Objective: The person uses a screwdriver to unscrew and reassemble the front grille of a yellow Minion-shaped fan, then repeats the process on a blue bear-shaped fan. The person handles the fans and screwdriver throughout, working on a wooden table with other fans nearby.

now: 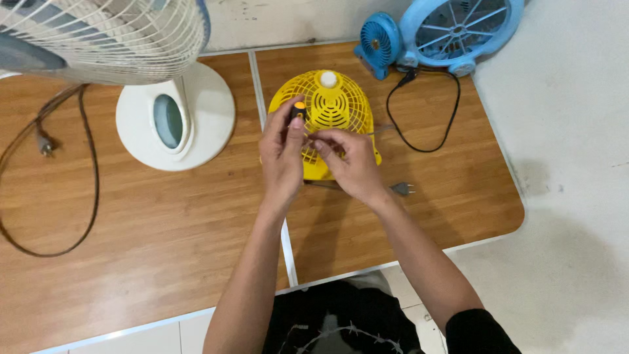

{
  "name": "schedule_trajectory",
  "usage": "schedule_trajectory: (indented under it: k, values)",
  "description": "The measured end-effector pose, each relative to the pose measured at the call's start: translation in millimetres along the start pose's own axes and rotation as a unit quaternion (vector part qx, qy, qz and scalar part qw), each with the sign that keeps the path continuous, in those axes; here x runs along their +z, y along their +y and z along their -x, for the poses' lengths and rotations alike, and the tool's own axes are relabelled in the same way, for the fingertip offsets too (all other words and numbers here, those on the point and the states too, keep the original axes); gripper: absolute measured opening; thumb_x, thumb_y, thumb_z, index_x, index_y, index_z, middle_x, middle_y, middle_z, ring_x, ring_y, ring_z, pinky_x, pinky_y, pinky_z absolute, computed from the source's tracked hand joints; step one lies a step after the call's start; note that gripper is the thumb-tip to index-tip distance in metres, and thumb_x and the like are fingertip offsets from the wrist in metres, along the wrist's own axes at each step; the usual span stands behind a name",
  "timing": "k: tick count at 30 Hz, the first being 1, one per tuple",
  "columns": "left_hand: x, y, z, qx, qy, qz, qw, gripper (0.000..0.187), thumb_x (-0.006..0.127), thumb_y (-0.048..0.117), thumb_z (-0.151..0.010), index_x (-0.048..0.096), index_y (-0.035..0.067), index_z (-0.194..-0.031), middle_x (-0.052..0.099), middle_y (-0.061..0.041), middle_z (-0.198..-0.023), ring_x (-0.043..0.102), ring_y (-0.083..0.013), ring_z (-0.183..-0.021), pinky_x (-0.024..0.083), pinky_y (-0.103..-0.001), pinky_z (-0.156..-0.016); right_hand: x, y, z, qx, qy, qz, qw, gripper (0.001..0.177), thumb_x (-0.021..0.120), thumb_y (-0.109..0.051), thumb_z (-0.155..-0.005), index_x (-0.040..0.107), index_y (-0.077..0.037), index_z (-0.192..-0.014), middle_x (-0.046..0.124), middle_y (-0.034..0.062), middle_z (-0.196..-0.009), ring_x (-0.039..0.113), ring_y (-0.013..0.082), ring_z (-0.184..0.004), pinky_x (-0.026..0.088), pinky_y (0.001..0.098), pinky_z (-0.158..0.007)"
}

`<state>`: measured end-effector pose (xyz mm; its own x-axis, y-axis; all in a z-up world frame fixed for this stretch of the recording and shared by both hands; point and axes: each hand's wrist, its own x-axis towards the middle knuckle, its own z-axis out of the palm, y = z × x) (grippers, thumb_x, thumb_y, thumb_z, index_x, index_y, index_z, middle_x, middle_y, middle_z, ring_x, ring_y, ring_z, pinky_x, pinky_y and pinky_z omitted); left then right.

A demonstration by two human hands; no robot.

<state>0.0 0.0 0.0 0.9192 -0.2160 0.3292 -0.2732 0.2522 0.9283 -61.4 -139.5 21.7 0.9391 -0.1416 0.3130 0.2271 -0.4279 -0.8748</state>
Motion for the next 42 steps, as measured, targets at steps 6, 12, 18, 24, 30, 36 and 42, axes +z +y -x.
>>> schedule_trajectory:
  k: [6, 12, 18, 24, 30, 36, 42]
  values:
    - [-62.2, -6.6, 13.6, -0.057, 0.072, 0.091, 0.992, 0.029, 0.05, 0.023, -0.108, 0.06, 0.005, -0.13, 0.068, 0.005, -0.108, 0.062, -0.002, -0.096, 0.052, -0.02, -0.085, 59.9, -6.9, -4.7, 0.065, -0.073, 0.014, 0.995, 0.02, 0.066, -0.007, -0.094, 0.074, -0.001, -0.112, 0.08, 0.009, -0.095, 0.077, 0.015, -0.082, 0.059, 0.0295, -0.07]
    - [-128.3, -50.3, 33.3, -0.13, 0.167, -0.033, 0.977, 0.024, 0.056, 0.02, -0.108, 0.065, 0.001, -0.12, 0.056, 0.001, -0.081, 0.048, -0.0063, -0.072, 0.039, -0.025, -0.063, 119.6, 2.5, -10.0, 0.059, -0.119, 0.047, 0.99, 0.016, 0.069, -0.006, -0.092, 0.074, -0.001, -0.107, 0.078, 0.012, -0.092, 0.075, 0.0217, -0.077, 0.058, 0.0327, -0.072]
    - [-169.3, -96.2, 44.6, -0.155, 0.152, -0.166, 0.962, 0.026, 0.057, 0.02, -0.107, 0.067, -0.002, -0.116, 0.068, -0.008, -0.09, 0.058, -0.0141, -0.083, 0.05, -0.032, -0.073, 165.4, 29.3, -20.8, 0.035, -0.174, 0.084, 0.981, 0.021, 0.069, -0.004, -0.087, 0.071, 0.0, -0.108, 0.074, 0.0182, -0.106, 0.074, 0.0326, -0.094, 0.06, 0.0389, -0.079]
    - [-173.4, -97.1, 52.6, -0.134, 0.155, -0.251, 0.946, 0.027, 0.058, 0.018, -0.104, 0.066, -0.003, -0.119, 0.074, -0.023, -0.103, 0.072, -0.0305, -0.093, 0.054, -0.039, -0.082, 199.6, 52.0, -31.2, 0.019, -0.215, 0.189, 0.958, 0.016, 0.063, 0.002, -0.085, 0.065, 0.002, -0.101, 0.07, 0.0223, -0.105, 0.065, 0.043, -0.102, 0.053, 0.0501, -0.088]
    - [-167.5, -72.7, 49.3, -0.183, 0.167, -0.249, 0.936, 0.027, 0.059, 0.022, -0.102, 0.068, 0.0, -0.115, 0.076, -0.021, -0.094, 0.075, -0.0331, -0.083, 0.056, -0.041, -0.074, 213.5, 60.5, -39.9, 0.005, -0.223, 0.259, 0.94, 0.017, 0.064, -0.003, -0.086, 0.062, 0.001, -0.103, 0.068, 0.0227, -0.106, 0.063, 0.0439, -0.106, 0.053, 0.0518, -0.084]
    - [-166.6, -75.2, 48.0, -0.148, 0.169, -0.323, 0.92, 0.026, 0.062, 0.026, -0.101, 0.069, 0.002, -0.111, 0.073, -0.026, -0.093, 0.072, -0.0429, -0.086, 0.054, -0.046, -0.074, 217.5, 66.6, -37.7, -0.055, -0.245, 0.327, 0.911, 0.014, 0.062, -0.005, -0.088, 0.063, -0.001, -0.102, 0.067, 0.0227, -0.105, 0.063, 0.0432, -0.104, 0.051, 0.0551, -0.089]
    - [-171.7, -89.7, 54.0, -0.189, 0.175, -0.291, 0.922, 0.029, 0.06, 0.028, -0.102, 0.07, 0.002, -0.111, 0.073, -0.026, -0.094, 0.072, -0.0413, -0.089, 0.054, -0.046, -0.076, 213.7, 57.7, -31.7, -0.004, -0.251, 0.301, 0.92, 0.014, 0.06, -0.007, -0.095, 0.058, 0.0, -0.108, 0.064, 0.0232, -0.106, 0.061, 0.0445, -0.108, 0.048, 0.0533, -0.087]
